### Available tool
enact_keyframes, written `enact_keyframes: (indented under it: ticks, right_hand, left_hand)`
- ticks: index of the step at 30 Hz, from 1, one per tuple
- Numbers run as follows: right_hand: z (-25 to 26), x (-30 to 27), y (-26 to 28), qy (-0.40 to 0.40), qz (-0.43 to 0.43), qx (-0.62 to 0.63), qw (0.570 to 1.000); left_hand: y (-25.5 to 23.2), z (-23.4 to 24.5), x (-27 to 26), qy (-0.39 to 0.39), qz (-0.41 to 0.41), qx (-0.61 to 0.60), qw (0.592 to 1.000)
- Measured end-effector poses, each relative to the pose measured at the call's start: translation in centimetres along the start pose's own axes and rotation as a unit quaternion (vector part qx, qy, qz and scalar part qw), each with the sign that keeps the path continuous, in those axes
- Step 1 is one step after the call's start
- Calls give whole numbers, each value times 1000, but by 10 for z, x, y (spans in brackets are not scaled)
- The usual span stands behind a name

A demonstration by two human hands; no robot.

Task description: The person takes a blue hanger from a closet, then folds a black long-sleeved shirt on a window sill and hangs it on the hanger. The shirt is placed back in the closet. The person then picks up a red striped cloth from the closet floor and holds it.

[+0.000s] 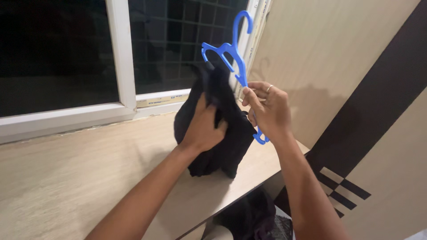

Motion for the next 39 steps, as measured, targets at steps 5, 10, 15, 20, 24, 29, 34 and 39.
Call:
enact_keyframes:
  ticks: [5, 10, 15, 20, 24, 29, 34, 39]
  right_hand:
    - [3, -2, 15, 8, 9, 2, 1000]
    - [10, -2, 24, 17, 20, 16, 1000]
    - [9, -1, 22, 32, 2, 26, 999]
    - [18, 9, 35, 42, 35, 3, 999]
    - [26, 12, 52, 65, 58, 0, 996]
    - [34, 18, 70, 71, 54, -32, 995]
    - [30, 13, 82, 86, 52, -14, 995]
    - [41, 10, 91, 57, 59, -76, 994]
  left_hand:
    - [-25, 7, 19, -12, -81, 70, 994]
    - [-29, 15, 33, 15, -123, 131, 984]
    - [-29, 14, 45, 73, -158, 160, 972]
    - [-32, 14, 79, 164, -194, 203, 946]
    - [-34, 15, 104, 313, -80, 247, 914]
    - [-91, 35, 106, 355, -166, 170, 904]
    - [-116, 18, 86, 430, -97, 256, 860]
    - [-112, 37, 108, 380, -110, 140, 908]
Point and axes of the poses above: each hand's wrist, its own x-axis towards the middle knuckle, its own z-axis out of the back of the hand, y = z × x, the point moved 6 cm from there along x, towards the middle knuckle, and after that the axes turned 3 degrees about z, right-handed, at the moved point
